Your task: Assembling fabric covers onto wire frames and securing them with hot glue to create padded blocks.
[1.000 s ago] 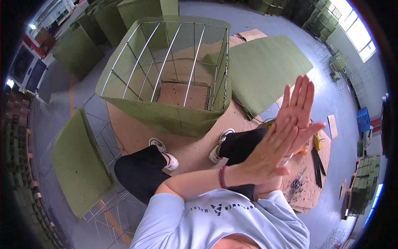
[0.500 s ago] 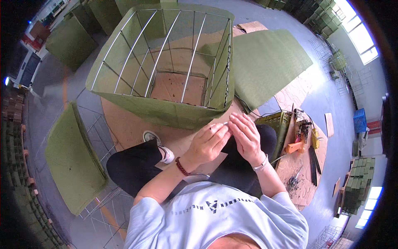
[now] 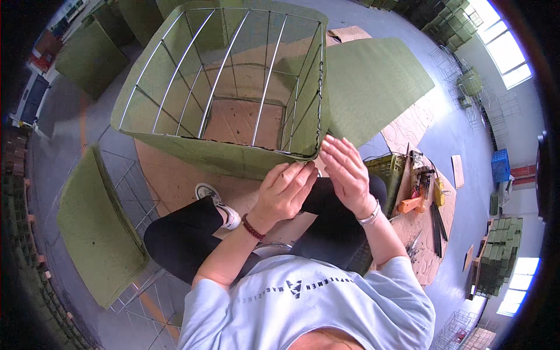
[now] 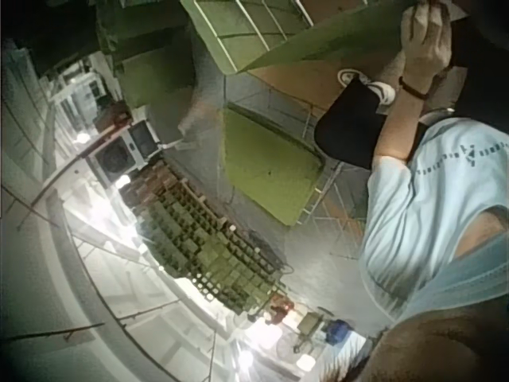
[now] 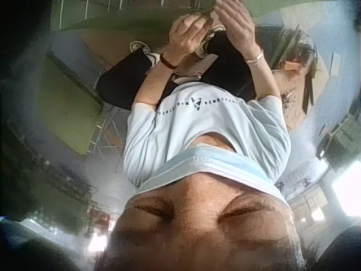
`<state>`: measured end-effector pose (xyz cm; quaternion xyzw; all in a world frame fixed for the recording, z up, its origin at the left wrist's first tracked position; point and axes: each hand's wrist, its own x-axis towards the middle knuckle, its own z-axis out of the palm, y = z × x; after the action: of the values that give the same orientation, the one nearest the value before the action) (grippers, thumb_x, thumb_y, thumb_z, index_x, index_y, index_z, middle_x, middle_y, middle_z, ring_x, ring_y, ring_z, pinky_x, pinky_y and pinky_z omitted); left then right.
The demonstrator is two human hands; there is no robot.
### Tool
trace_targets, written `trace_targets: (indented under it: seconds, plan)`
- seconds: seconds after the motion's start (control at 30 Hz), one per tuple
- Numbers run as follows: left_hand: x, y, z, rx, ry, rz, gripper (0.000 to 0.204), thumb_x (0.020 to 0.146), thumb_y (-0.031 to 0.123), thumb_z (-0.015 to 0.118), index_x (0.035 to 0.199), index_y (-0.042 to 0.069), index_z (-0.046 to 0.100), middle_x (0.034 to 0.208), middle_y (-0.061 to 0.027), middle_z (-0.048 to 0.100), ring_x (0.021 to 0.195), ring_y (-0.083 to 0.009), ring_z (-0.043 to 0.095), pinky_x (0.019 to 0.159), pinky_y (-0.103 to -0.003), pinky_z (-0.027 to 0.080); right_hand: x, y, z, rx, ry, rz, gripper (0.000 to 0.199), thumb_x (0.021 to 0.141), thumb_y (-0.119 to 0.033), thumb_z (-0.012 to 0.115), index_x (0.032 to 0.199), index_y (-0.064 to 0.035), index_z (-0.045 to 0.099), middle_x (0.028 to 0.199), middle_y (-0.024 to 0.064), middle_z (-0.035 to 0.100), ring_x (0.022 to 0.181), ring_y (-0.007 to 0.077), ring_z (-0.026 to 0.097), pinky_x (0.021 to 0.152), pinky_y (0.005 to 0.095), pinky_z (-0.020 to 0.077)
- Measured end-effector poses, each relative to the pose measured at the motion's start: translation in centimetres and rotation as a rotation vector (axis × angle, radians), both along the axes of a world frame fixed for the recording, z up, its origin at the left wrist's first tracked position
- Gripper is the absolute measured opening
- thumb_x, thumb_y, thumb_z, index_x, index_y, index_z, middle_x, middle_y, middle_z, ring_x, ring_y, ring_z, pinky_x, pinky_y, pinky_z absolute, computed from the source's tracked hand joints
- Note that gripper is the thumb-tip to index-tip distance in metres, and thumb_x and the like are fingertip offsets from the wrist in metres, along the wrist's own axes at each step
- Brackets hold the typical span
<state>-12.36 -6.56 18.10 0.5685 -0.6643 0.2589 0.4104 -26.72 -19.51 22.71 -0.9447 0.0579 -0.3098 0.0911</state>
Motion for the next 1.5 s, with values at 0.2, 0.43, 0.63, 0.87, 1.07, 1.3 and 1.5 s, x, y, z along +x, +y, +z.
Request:
trace_targets:
  seconds: [0.2,0.43,0.63,0.87,1.07,1.3,1.5]
  plan:
    - [-0.3,-0.3,0.4,0.0,-0.037,0.012,0.02,0.081,0.011,0.069,0.1,0.005,0.073,0.11,-0.0039,0.068,0.105,-0.0174,0.061,0.089,-0.035,0.048,1.4,-1.3,1.8,-0.063,-0.193,0.004,0.03,0.07,-0.004,0.076,0.1,-0.0027,0.07,0.111,0.0098,0.066,0.106,0.0278,0.064,0.094,0.0435,0.0492]
    - [0.6,-1.2,0.2,-0.061,-0.052,0.055,0.018,0.08,0.01,0.071,0.097,0.006,0.075,0.109,-0.0017,0.067,0.1,-0.0172,0.062,0.087,-0.035,0.047,-0.4,-0.7,-1.8,-0.109,-0.204,0.094,0.024,0.071,-0.005,0.071,0.095,-0.0009,0.071,0.105,0.0113,0.068,0.101,0.0283,0.066,0.088,0.0421,0.0522]
    - [1.0,-0.7,0.6,-0.028,-0.054,0.088,0.021,0.079,0.01,0.071,0.1,0.006,0.074,0.106,-0.0019,0.067,0.099,-0.0178,0.062,0.086,-0.036,0.045,0.3,-1.3,-2.1,-0.084,-0.187,0.143,0.032,0.073,-0.003,0.065,0.104,0.0023,0.071,0.113,0.014,0.067,0.113,0.0305,0.063,0.098,0.0434,0.0491]
    - [1.6,-0.9,0.3,-0.042,-0.019,0.075,0.019,0.077,0.008,0.073,0.096,0.006,0.075,0.106,-0.003,0.067,0.096,-0.0195,0.065,0.087,-0.038,0.046,1.3,-1.7,-1.2,-0.055,-0.142,0.177,0.035,0.073,-0.005,0.064,0.106,0.005,0.068,0.117,0.0163,0.064,0.115,0.0328,0.061,0.101,0.047,0.0474]
    - [1.9,-0.6,1.3,0.028,-0.073,0.153,0.023,0.081,0.013,0.069,0.103,0.006,0.073,0.108,-0.0025,0.066,0.099,-0.0157,0.064,0.086,-0.036,0.043,2.5,-2.6,0.5,-0.031,-0.024,0.261,0.036,0.071,-0.01,0.067,0.104,0.0061,0.065,0.11,0.0167,0.062,0.113,0.0331,0.059,0.101,0.0491,0.0479]
    - [3.6,-1.7,5.8,0.307,0.071,0.001,0.014,0.076,0.011,0.067,0.089,0.004,0.069,0.085,-0.0033,0.061,0.083,-0.0197,0.058,0.08,-0.037,0.043,3.5,-5.0,3.7,0.042,0.23,0.504,0.024,0.08,-0.008,0.071,0.099,0.0054,0.064,0.108,0.0176,0.065,0.107,0.0342,0.062,0.102,0.0481,0.0476]
    - [7.5,-4.8,7.7,0.833,0.391,-0.501,0.015,0.076,0.014,0.073,0.082,0.001,0.071,0.078,-0.0135,0.063,0.079,-0.0295,0.06,0.075,-0.039,0.047,5.4,-6.5,4.9,0.156,0.36,0.706,0.017,0.083,-0.01,0.067,0.089,0.0047,0.061,0.097,0.0185,0.063,0.093,0.036,0.061,0.096,0.0432,0.0484]
